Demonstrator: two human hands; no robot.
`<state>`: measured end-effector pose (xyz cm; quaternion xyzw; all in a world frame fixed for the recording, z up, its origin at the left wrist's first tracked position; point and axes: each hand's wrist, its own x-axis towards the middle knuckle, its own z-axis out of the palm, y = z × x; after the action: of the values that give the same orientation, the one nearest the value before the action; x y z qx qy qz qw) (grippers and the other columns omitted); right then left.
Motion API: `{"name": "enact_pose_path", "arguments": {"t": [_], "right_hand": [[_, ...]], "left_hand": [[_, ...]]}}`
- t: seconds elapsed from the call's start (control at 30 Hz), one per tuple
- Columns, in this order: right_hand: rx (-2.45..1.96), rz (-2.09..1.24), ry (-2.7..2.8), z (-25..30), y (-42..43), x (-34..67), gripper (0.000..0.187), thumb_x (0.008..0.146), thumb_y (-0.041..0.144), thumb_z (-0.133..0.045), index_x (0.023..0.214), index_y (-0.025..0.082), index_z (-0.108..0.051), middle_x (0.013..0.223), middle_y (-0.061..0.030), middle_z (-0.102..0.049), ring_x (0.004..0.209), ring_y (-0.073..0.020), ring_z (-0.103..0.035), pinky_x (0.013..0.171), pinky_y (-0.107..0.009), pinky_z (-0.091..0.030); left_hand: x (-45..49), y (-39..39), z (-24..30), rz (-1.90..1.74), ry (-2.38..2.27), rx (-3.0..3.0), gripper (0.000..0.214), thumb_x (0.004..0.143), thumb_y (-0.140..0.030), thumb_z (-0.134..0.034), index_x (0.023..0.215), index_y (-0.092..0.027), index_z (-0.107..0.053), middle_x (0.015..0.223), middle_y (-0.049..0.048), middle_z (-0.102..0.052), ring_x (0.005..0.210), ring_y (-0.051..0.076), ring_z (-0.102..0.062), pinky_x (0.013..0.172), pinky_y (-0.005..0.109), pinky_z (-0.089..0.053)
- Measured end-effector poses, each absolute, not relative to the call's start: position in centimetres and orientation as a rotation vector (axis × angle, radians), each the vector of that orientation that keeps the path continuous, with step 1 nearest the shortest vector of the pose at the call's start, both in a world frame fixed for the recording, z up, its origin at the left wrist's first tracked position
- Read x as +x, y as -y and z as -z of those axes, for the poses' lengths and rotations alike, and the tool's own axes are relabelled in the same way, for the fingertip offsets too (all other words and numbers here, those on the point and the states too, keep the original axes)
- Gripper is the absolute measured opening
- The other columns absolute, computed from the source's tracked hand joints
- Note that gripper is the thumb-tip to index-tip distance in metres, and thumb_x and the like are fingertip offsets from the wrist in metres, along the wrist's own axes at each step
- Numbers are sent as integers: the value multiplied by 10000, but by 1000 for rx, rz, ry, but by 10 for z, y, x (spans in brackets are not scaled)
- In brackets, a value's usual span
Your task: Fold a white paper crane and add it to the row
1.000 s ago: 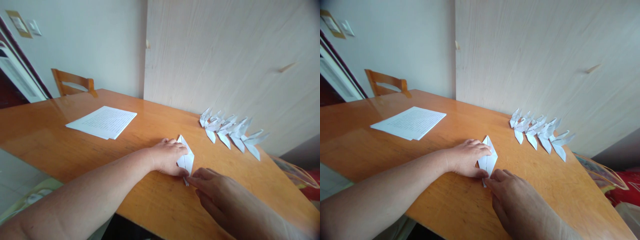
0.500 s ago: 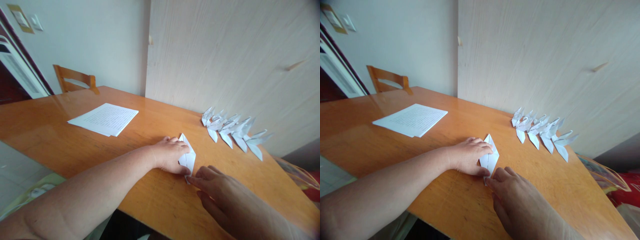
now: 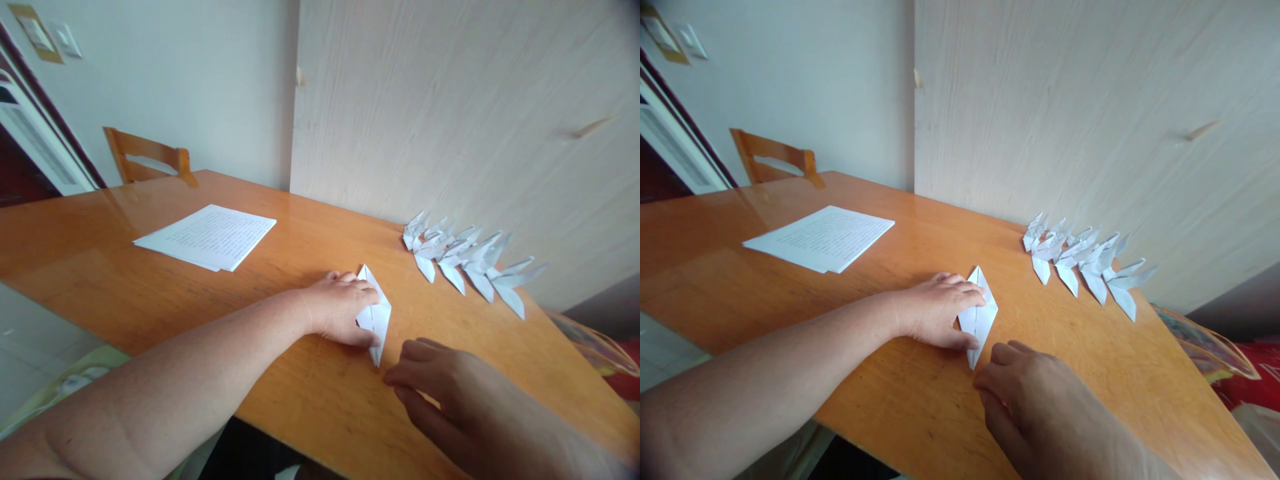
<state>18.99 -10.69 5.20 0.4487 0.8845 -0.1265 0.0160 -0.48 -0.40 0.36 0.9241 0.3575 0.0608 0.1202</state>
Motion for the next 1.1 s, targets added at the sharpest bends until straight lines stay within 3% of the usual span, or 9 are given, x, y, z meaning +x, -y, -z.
{"name": "enact_pose_path", "arguments": {"t": [0.23, 0.43, 0.87, 1.1], "right_hand": [[1446, 359, -2738, -49, 102, 185, 355, 905, 177, -430, 1102, 303, -697, 953, -18, -730, 866, -188, -680, 811, -306, -517], [1428, 398, -2717, -48, 108, 190, 320, 912, 210, -457, 1031, 347, -721, 915, 20, -747, 811, -177, -690, 748, -269, -518], [1425, 423, -2650, -54, 107, 183, 315, 907, 207, -437, 913, 304, -736, 794, 13, -742, 672, -161, -670, 608, -241, -480], [1454, 376, -2671, -53, 106, 183, 310, 896, 232, -459, 1012, 320, -733, 869, 6, -754, 746, -188, -691, 699, -280, -510]], "left_hand": [[-5, 3, -3, -160, -1042, 2716, 713, 768, -701, -558, 1336, -274, -491, 1447, 63, -484, 1301, 334, -397, 1057, 473, -301], [-5, 4, -3, -177, -1038, 2717, 703, 772, -705, -557, 1319, -266, -508, 1429, 68, -499, 1293, 333, -406, 1060, 475, -299], [-5, 4, -3, -177, -1035, 2713, 708, 773, -709, -551, 1321, -263, -506, 1439, 71, -491, 1293, 338, -402, 1055, 475, -300], [-5, 3, -1, -203, -1042, 2720, 705, 765, -704, -566, 1314, -266, -507, 1426, 66, -505, 1287, 333, -417, 1063, 463, -304]]}}
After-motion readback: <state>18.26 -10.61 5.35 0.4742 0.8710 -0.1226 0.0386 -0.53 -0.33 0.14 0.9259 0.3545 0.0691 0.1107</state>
